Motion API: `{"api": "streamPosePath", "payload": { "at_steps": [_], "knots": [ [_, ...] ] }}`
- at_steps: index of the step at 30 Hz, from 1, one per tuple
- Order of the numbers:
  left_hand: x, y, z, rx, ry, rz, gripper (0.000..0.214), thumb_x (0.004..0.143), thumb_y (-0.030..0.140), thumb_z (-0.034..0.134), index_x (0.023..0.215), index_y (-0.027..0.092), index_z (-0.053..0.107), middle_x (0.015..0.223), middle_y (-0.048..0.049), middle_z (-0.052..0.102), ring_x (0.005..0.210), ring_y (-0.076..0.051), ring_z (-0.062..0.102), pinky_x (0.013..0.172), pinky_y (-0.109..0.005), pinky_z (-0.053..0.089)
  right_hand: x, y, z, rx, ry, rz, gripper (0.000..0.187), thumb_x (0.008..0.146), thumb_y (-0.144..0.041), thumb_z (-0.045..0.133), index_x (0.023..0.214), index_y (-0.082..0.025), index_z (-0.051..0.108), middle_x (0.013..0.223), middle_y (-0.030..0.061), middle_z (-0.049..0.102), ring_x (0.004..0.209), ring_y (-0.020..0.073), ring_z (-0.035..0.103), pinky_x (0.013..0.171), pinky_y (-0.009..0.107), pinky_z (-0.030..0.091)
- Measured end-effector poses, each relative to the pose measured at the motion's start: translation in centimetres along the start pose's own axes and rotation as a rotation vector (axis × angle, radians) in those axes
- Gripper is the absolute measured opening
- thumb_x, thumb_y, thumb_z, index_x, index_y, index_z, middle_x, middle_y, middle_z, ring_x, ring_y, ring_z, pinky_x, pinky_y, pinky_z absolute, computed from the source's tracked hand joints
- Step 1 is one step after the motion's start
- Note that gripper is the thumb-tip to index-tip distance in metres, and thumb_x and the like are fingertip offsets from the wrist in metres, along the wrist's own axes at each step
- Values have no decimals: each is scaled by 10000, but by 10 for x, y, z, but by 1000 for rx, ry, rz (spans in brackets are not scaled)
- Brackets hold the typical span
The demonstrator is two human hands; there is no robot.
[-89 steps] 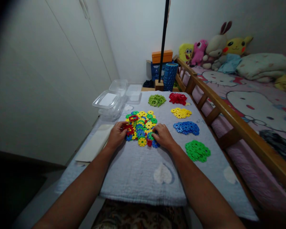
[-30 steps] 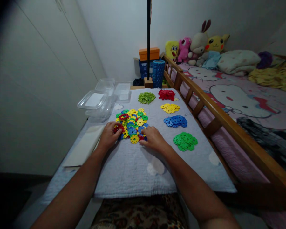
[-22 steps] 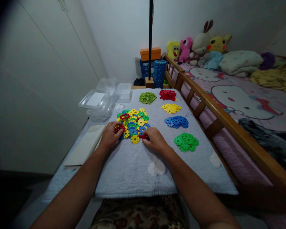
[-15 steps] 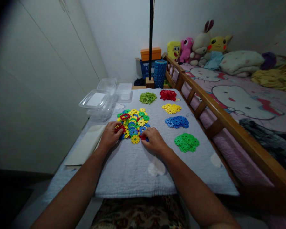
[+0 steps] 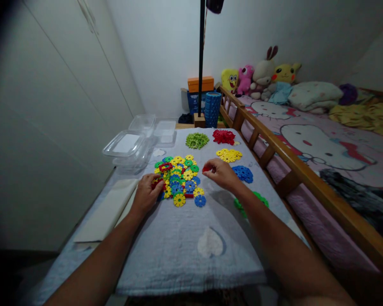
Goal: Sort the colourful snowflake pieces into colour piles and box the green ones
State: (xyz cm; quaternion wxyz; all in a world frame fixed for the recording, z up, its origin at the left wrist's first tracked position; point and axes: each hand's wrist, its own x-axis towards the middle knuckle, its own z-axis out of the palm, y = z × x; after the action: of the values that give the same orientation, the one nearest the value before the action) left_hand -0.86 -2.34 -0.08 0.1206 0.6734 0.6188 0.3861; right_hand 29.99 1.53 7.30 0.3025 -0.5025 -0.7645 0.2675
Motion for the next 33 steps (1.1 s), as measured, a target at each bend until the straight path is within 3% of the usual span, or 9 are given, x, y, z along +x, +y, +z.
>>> {"api": "streamPosePath", "payload": {
  "at_steps": [6,10,14,19,27,33],
  "knots": [
    [1,1,2,-17,2,-2,235,898,375,558,1047,224,659,1100,-93,648,1073,-283,599,990,-462,464,73,68,-44,-83,222,252,202,723,-275,675,883,-164,730,803,41,727,683,152,600,632,255,433],
    [2,2,2,-26,14,-5,226,900,376,557,1044,230,652,1105,-92,654,1079,-285,599,995,-467,460,108,114,-55,-168,402,401,242,703,-258,691,910,-141,738,854,67,738,727,173,629,655,265,451],
    [3,2,2,-26,17,1,217,901,371,555,1042,237,651,1100,-88,661,1087,-287,602,997,-465,463,128,143,-57,-260,455,528,253,684,-219,712,921,-136,749,883,85,748,766,197,655,677,275,471],
    [3,2,2,-34,19,-6,216,894,377,568,1038,244,659,1111,-88,658,1089,-288,603,1002,-470,463,143,161,-53,-318,457,574,240,660,-181,701,889,-144,763,947,110,761,848,237,672,718,298,483],
    [2,0,4,-45,15,-33,225,877,373,584,1036,240,671,1122,-93,652,1103,-294,598,999,-473,477,159,169,-46,-364,412,563,225,649,-165,681,855,-148,770,915,109,753,888,263,673,770,323,484],
    [1,0,4,-51,16,-31,226,874,368,589,1046,248,673,1140,-86,647,1113,-294,596,1007,-471,480,158,171,-42,-370,437,526,287,694,-132,638,956,-132,755,1013,129,743,959,277,659,828,358,490]
  ]
}}
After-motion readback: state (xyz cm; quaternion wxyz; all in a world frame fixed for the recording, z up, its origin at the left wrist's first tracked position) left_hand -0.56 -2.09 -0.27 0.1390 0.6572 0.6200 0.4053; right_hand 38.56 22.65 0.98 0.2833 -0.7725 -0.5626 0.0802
